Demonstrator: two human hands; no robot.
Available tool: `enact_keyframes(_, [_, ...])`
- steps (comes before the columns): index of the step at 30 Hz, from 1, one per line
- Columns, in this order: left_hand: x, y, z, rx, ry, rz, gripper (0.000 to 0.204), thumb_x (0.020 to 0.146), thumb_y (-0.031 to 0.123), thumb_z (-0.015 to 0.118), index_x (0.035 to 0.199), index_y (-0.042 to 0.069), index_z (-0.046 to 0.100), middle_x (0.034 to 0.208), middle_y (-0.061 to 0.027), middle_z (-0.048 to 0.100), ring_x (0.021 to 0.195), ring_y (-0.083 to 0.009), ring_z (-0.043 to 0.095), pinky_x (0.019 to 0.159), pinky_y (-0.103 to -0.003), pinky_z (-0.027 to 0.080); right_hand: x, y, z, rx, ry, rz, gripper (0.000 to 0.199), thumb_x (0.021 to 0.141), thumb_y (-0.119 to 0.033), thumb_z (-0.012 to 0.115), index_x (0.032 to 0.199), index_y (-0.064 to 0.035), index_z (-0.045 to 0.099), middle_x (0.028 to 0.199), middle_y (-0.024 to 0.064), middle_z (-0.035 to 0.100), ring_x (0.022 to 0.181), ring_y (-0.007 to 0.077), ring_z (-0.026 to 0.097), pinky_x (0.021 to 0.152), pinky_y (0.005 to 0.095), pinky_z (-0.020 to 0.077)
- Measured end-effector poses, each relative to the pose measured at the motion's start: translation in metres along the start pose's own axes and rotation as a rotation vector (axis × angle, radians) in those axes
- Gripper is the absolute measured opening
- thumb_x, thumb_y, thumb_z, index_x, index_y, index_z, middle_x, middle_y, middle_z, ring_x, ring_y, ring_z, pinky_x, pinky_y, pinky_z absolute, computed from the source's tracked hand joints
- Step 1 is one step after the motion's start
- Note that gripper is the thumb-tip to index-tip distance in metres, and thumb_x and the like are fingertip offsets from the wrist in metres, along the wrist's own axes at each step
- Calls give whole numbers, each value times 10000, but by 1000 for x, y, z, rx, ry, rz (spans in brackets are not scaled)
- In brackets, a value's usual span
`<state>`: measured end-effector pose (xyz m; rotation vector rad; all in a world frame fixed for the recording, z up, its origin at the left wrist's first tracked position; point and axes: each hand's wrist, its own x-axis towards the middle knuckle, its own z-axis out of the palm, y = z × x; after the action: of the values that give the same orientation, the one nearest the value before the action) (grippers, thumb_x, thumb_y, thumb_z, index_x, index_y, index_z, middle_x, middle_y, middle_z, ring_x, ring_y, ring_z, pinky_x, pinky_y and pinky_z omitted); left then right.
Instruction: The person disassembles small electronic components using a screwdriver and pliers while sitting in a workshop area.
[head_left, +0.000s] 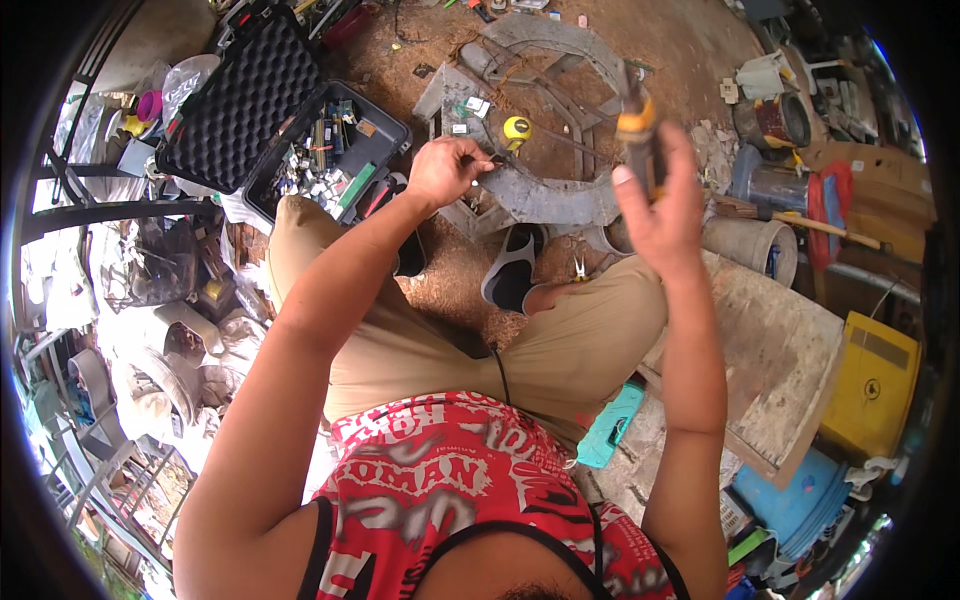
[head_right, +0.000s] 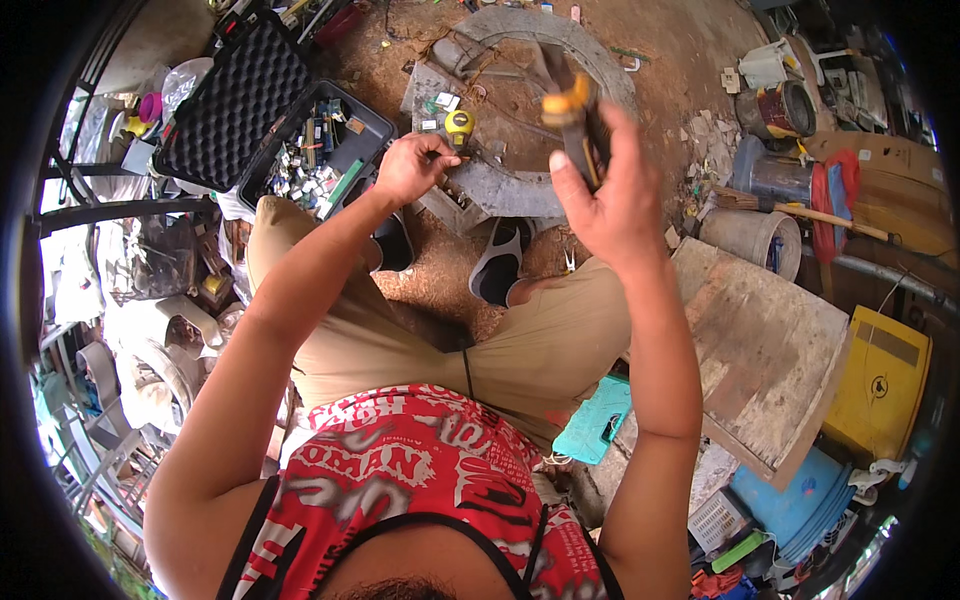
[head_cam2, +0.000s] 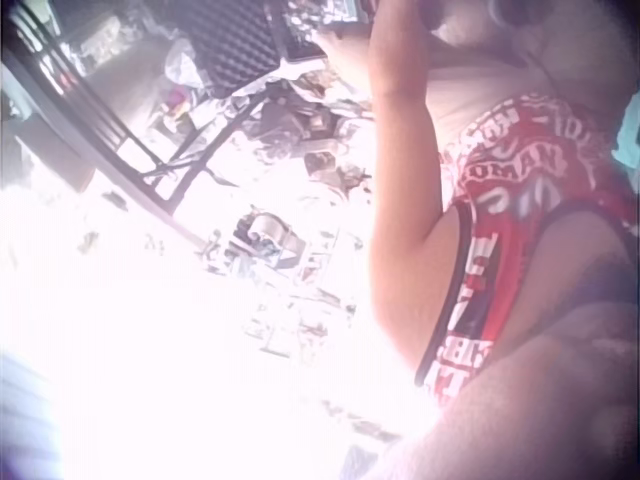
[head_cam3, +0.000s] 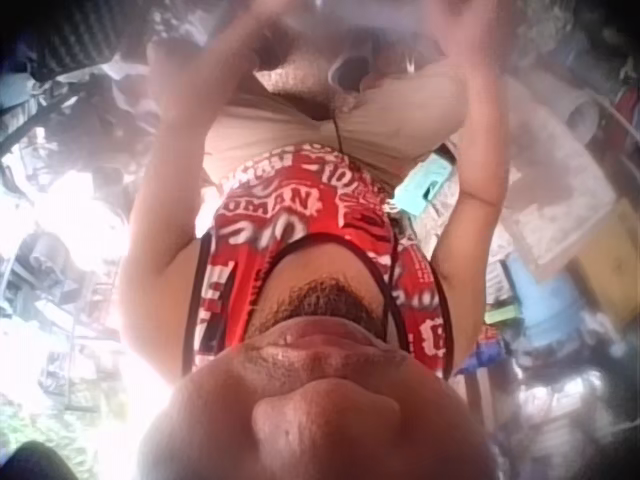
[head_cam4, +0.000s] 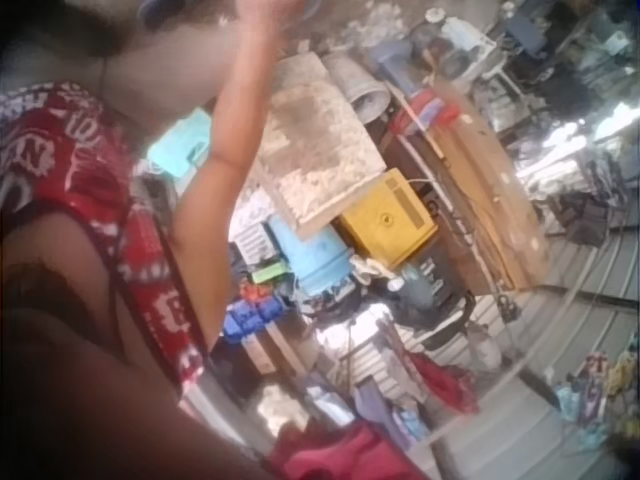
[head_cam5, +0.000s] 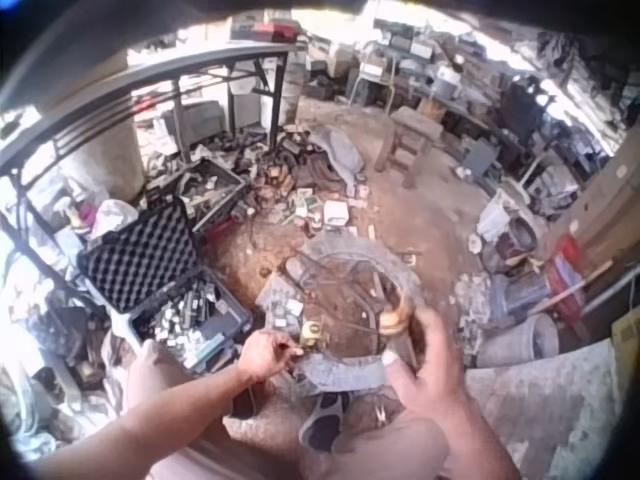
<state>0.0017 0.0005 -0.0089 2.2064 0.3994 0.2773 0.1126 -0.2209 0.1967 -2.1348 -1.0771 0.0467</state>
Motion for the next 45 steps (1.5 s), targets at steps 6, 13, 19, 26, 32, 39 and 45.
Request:
enact_keyframes(6, [5, 4, -2, -23, 13, 25, 198, 776, 300, 776, 811, 119, 704, 828, -68, 698, 848, -286, 646, 729, -390, 510, 22, -27, 11, 93, 256, -415, 608, 863, -254, 694, 1361, 12, 470, 1077, 189, 610, 831, 280, 634, 734, 378, 537])
enact_keyframes(13, [7, 4, -5, 18, 19, 36, 170, 778, 278, 770, 813, 128, 699, 826, -70, 693, 857, -288, 645, 740, -393, 514, 13, -18, 16, -97, 163, -383, 676, 842, -247, 698, 1434, -55, 434, 1021, 154, 613, 829, 300, 651, 686, 383, 554])
enact_keyframes(19, [3, 6, -5, 10, 6, 44, 188, 785, 297, 761, 807, 123, 695, 825, -73, 689, 862, -294, 638, 757, -401, 508, 0, -21, 21, -217, -213, -91, 628, 855, -293, 694, 1380, -33, 470, 1035, 149, 609, 829, 291, 647, 732, 408, 540])
enact_keyframes(26, [3, 12, -8, 26, 46, 130, 178, 783, 276, 756, 789, 114, 681, 803, -80, 674, 845, -304, 634, 753, -412, 498, -35, 61, 51, -154, 91, 191, 611, 887, -296, 668, 1356, 33, 455, 1155, 245, 584, 1101, 378, 568, 929, 447, 465])
enact_keyframes(32, [10, 29, -36, 182, 108, 278, 166, 797, 253, 723, 819, 102, 661, 824, -75, 666, 847, -309, 633, 744, -419, 488, -67, 93, 116, -230, -269, 191, 641, 774, -209, 753, 1333, -80, 467, 1248, 186, 482, 1186, 400, 462, 1017, 476, 395])
enact_keyframes(39, [3, 35, -53, 289, 103, 255, 124, 827, 235, 679, 851, 119, 644, 828, -60, 653, 806, -308, 653, 694, -434, 516, -59, 77, 113, -212, -284, 200, 727, 757, -196, 788, 1384, -119, 427, 1283, 185, 468, 1215, 399, 459, 1041, 470, 388])
enact_keyframes(45, [-2, 49, -59, 388, -9, 238, 118, 853, 230, 639, 906, 126, 627, 891, -59, 656, 791, -322, 667, 665, -445, 533, -40, -7, 26, 489, -120, 120, 816, 794, -203, 736, 1489, -91, 322, 1445, 211, 406, 1299, 323, 447, 1082, 421, 367])
